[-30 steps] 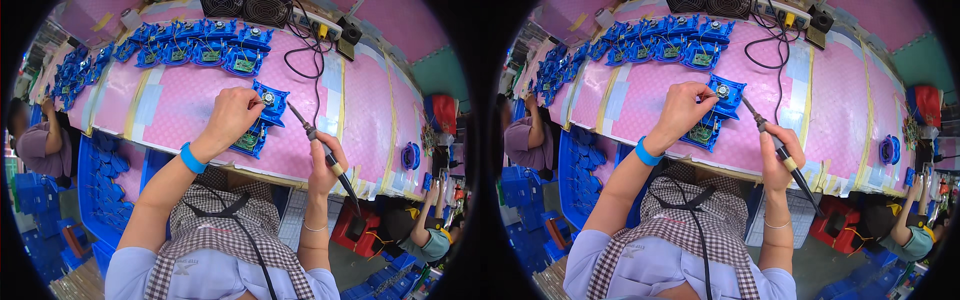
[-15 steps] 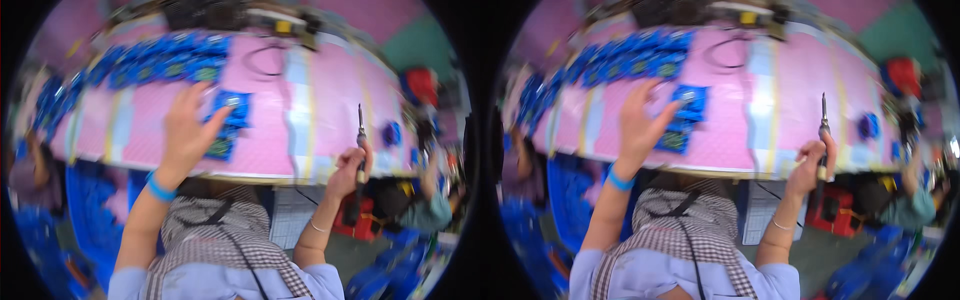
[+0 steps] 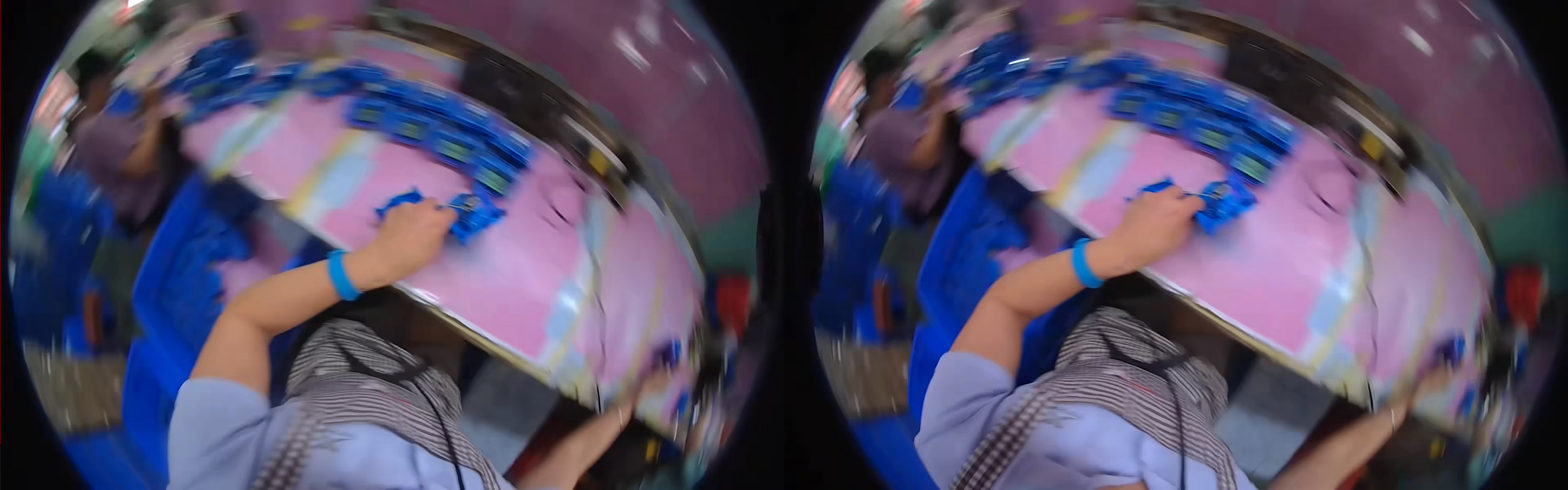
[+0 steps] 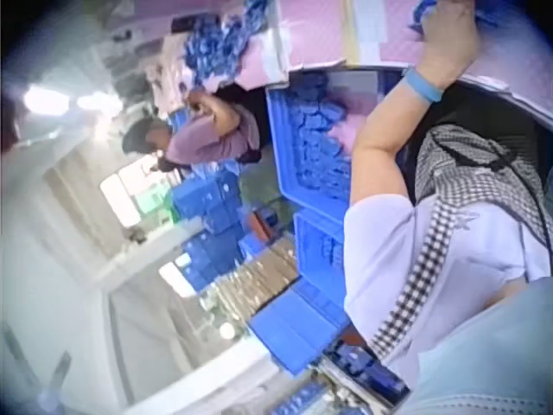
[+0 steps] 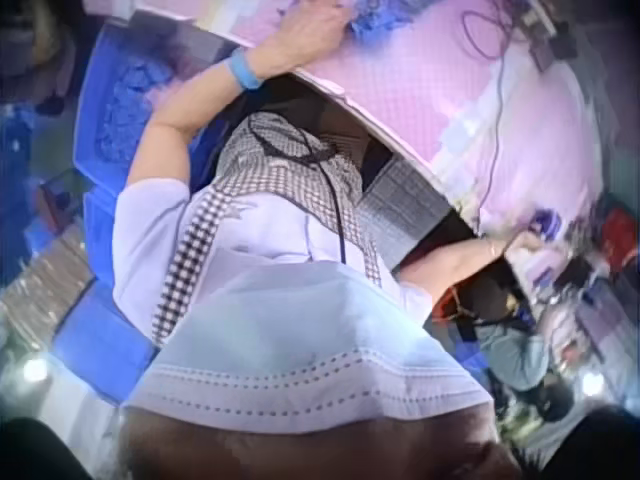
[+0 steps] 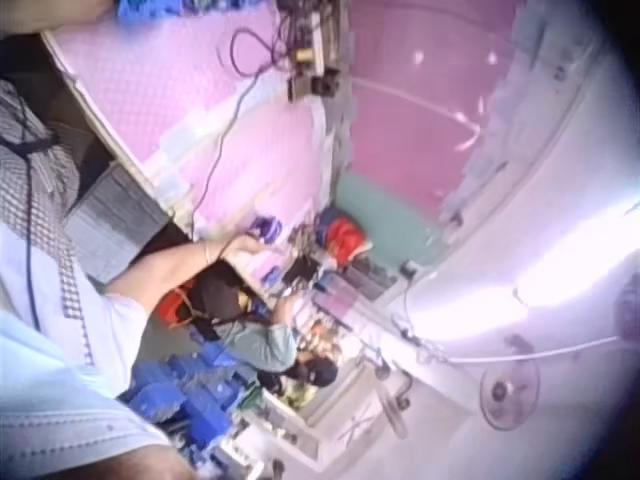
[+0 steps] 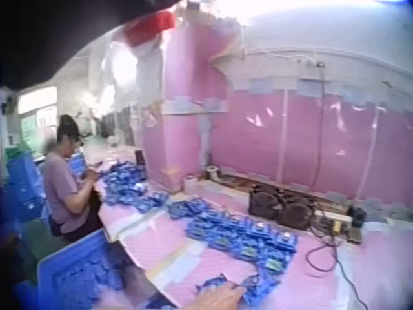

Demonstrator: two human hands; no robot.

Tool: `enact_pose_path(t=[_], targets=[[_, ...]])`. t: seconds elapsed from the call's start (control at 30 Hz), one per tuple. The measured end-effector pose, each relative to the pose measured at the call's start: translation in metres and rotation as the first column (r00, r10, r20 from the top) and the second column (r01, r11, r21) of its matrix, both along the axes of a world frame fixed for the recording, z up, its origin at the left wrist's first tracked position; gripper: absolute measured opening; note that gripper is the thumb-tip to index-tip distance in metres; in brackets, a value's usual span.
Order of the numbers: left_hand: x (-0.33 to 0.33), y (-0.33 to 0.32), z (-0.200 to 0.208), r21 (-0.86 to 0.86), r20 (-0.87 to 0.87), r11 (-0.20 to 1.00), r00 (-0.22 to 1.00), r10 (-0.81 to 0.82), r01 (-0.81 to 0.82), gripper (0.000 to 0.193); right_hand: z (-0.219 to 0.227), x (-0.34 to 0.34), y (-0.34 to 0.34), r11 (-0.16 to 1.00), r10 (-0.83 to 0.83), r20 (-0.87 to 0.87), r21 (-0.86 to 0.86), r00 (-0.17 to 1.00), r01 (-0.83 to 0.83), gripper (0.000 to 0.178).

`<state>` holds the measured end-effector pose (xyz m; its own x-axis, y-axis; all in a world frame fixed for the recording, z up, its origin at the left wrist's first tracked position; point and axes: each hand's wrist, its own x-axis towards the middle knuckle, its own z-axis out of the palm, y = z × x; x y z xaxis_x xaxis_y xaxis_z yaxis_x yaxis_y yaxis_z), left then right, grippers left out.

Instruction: Soldering electronic components onto small blue circuit boards at an assembly workbench.

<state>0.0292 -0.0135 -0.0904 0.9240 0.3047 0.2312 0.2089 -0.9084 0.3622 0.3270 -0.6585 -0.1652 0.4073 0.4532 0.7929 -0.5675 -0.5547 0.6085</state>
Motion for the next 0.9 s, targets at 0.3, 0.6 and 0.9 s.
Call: enact_pose_path(t=[0.3,0.6,0.9], targets=[[-0.159,0.254,0.017,0.355,0.232,0.553,0.644,0.729,-0.754,0.02,0.025,0.016,0.149,-0.167,0.903,0.349,0.823,0.251,-0.542,0.059],[-0.211,0.352,-0.014,0.344,0.196,0.376,0.457,0.868,-0.861,0.02,0.063,-0.141,0.325,-0.269,0.952,0.287,0.95,0.108,-0.158,0.026],[-0.15,0.318,-0.012,0.187,0.513,0.66,0.645,0.566,-0.727,0.019,0.08,-0.211,0.43,-0.181,0.977,0.189,0.98,-0.098,0.088,0.035]])
